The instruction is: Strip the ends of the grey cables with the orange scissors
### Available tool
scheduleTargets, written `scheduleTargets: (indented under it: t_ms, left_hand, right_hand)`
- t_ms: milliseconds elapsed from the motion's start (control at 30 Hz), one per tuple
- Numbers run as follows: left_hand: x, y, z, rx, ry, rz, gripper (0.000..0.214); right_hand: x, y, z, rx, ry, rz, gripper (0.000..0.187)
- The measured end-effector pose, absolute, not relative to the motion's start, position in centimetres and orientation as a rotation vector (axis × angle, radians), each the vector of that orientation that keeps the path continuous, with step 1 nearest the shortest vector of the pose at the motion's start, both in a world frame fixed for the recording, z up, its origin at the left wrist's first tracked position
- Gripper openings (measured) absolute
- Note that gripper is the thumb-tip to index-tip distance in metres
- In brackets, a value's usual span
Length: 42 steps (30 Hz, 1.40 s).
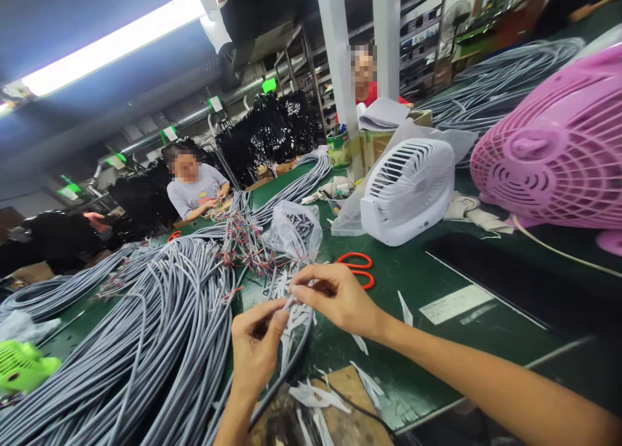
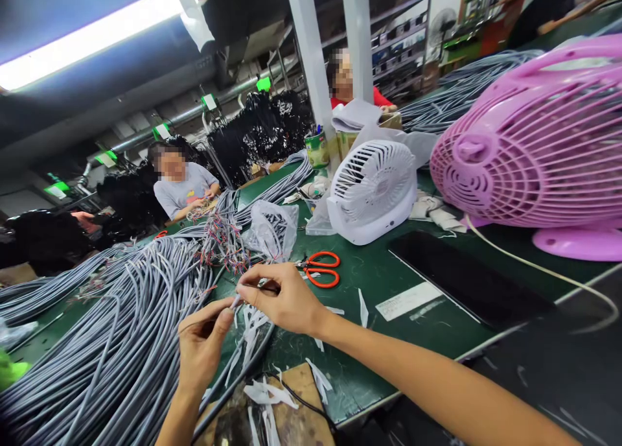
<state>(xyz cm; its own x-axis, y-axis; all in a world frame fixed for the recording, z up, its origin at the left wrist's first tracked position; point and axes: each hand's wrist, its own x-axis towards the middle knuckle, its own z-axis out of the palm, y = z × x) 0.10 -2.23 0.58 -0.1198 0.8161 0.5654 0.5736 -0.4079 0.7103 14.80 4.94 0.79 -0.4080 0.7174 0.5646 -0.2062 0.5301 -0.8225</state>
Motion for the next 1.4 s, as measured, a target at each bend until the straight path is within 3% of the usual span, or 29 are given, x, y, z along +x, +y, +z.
scheduleTargets:
  t_ms: [267,433,733,1100,1300,1400]
  left_hand:
    - [0.3,-2.5,1.2,2.243,1.714,1.468,0.017]
    - [0.9,-2.9,0.8,2.472,1.503,1.175,0.021]
    - [-0.5,-2.8,1.6,2.171,1.666,1.48,0.02]
    - [-0.6,-2.3,1.2,2.243,1.591,1.545,0.02]
    - [-0.4,-2.3,1.0,2.35,1.768,1.485,0.018]
    - [-0.3,-2.5,1.0,2.586,1.742,1.364,0.019]
  right_hand:
    - [15.0,4.7,0.7,-0.267,-1.818,0.837,0.021]
    - [14.2,5.1,0.5,-0.329,-1.866,1.156,0.042]
    - [13.8,5.1,0.5,-0.343,-1.679,1.46,0.05]
    - [13.8,4.9,0.5,-0.318,-1.775,1.364,0.049]
    - [14.3,4.4,0.2,-0.241,-1.921,0.808,0.039]
    - [14.2,4.6,0.1,-0.236,-1.907,0.823,0.042]
